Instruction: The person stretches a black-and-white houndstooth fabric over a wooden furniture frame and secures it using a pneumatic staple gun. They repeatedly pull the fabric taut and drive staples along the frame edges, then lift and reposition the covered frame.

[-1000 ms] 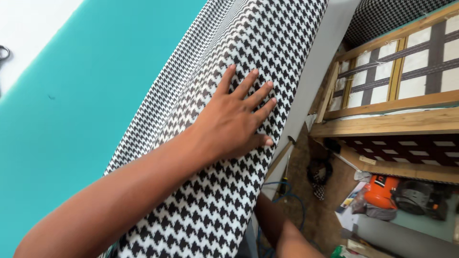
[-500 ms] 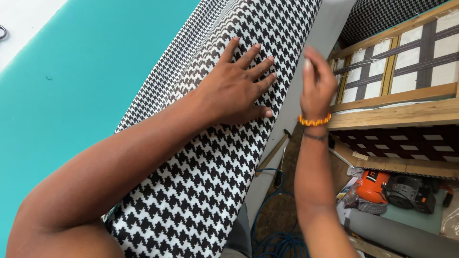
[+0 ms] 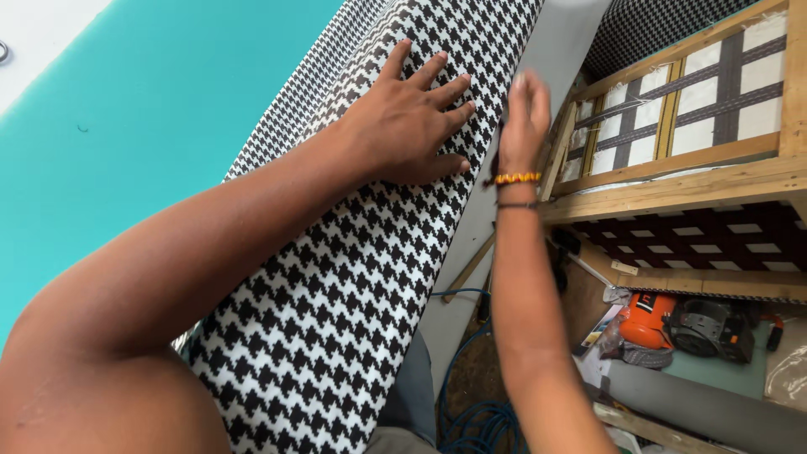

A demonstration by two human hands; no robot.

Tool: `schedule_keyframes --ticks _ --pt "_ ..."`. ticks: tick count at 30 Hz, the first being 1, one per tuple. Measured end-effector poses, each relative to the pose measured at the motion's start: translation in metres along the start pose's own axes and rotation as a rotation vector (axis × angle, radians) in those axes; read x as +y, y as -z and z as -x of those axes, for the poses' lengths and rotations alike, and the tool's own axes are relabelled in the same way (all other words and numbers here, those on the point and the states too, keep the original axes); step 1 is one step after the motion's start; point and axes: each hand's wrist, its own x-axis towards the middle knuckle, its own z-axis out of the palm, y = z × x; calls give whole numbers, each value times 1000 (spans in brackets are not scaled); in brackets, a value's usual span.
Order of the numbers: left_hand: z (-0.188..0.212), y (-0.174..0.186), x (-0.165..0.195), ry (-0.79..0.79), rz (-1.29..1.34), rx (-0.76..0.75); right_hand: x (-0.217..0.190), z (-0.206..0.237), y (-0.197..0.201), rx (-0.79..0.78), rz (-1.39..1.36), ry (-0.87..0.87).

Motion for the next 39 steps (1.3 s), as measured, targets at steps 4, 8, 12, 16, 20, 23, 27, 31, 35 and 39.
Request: schedule_keyframes --ticks 4,8,12,16,20,23,27,31,35,39 --pt "-2 -7 0 -8 -32 36 22 40 -2 -186 -861 -372" --pt "-1 -15 0 2 -60 71 13 49 -3 -229 -965 -526" --pt "-1 -17 -1 19 -100 94 -1 40 3 -181 -1038 -611" --pt "-1 -21 -5 -16 -106 149 -10 37 8 -209 -1013 -702" --pt "-1 -28 -9 -38 -87 198 -16 40 10 -240 -1019 -731" --pt "0 -31 -10 -31 -70 195 -20 41 11 -205 -987 -745" --pt "0 -31 -13 -59 -62 215 -24 38 12 -270 -970 -730" --pt "-3 -33 -14 -57 -80 223 -31 34 14 -425 -947 -783" --pt "-7 -38 -16 -46 -97 216 -39 34 19 -430 -906 -792" --pt "-10 -43 -19 -49 -128 235 -48 37 23 -260 -842 -799"
